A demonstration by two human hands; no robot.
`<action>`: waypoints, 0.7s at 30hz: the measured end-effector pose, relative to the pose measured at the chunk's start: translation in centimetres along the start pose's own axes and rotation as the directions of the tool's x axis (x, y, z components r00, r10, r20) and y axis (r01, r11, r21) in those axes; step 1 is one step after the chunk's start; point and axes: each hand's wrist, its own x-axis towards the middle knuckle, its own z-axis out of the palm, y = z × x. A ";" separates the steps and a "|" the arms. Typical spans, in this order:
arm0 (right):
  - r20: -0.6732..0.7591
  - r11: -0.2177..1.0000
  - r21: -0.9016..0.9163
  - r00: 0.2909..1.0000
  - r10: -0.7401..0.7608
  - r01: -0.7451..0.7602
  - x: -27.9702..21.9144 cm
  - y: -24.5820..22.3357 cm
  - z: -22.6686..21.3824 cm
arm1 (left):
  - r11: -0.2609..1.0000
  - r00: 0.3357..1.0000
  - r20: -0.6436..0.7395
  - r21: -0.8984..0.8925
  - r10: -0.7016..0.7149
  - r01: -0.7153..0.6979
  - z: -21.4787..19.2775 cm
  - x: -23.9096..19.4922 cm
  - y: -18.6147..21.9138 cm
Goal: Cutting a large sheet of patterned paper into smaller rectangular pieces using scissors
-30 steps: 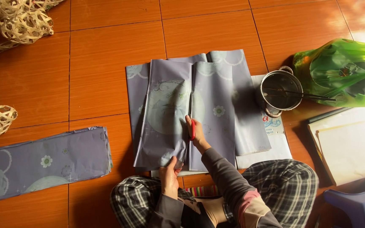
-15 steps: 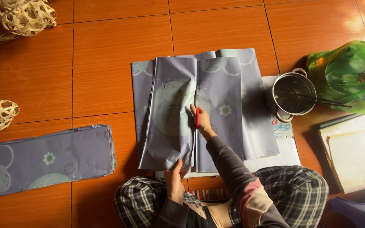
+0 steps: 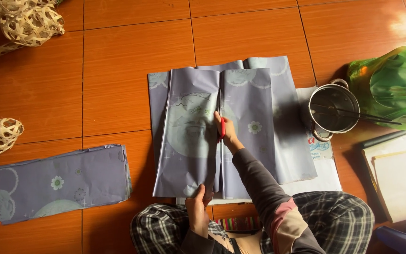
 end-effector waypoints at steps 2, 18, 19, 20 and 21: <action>0.117 1.000 -0.008 0.993 -0.024 0.025 -0.6 -3.0 -0.4 | 1.000 1.000 -0.002 0.006 0.002 -0.002 0.2 -1.3 0.9; 0.008 0.965 -0.250 0.996 0.086 -0.082 8.2 -4.7 -0.5 | 0.998 0.998 0.052 -0.056 0.030 -0.027 -0.4 -0.2 -0.1; 0.008 0.965 -0.249 0.996 0.090 -0.085 8.7 -3.5 -0.2 | 0.998 0.998 0.050 -0.053 0.029 -0.026 -0.5 -0.2 -0.1; -0.033 0.945 -0.327 0.999 -0.015 0.004 9.4 -2.6 -0.1 | 0.997 0.999 0.044 -0.067 0.026 -0.023 -0.4 -0.1 -0.2; -0.064 0.910 -0.406 0.990 -0.123 0.086 10.1 -1.8 0.0 | 0.996 0.999 0.039 -0.081 0.023 -0.020 -0.2 0.0 -0.2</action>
